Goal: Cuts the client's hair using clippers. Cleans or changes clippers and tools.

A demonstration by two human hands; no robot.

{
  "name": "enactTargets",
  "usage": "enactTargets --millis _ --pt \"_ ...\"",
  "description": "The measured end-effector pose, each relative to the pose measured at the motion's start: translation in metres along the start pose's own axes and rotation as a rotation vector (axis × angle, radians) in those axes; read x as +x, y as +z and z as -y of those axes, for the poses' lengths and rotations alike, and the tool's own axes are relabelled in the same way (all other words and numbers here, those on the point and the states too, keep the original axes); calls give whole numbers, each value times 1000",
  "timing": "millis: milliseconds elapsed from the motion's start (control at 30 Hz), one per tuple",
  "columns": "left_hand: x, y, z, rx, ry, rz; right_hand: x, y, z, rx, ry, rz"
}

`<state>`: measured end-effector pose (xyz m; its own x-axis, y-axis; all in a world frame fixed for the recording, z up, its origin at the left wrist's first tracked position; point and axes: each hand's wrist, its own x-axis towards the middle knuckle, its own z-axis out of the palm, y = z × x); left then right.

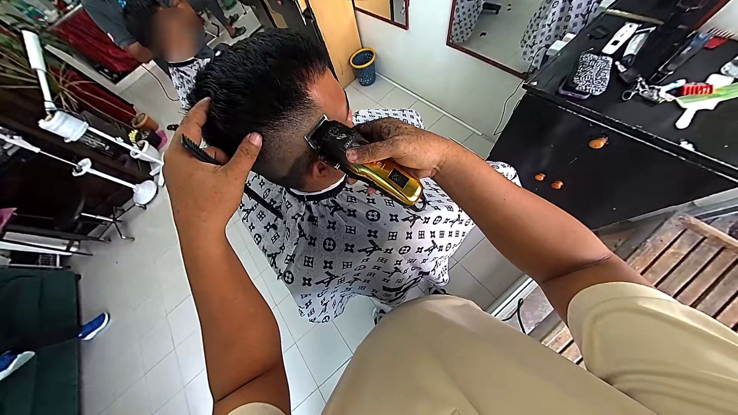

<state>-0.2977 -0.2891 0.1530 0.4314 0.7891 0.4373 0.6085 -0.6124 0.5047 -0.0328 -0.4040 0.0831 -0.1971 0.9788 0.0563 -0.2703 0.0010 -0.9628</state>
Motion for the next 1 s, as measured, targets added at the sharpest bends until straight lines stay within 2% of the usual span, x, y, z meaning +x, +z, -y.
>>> enactTargets --millis 133,633,1000 --pt "0 0 1 -19 19 -4 0 -1 2 -20 42 -5" --pt "1 2 2 -27 9 -3 -1 6 2 -65 -34 -14" --pt "1 1 2 -30 16 2 -1 -13 8 -51 47 -15"
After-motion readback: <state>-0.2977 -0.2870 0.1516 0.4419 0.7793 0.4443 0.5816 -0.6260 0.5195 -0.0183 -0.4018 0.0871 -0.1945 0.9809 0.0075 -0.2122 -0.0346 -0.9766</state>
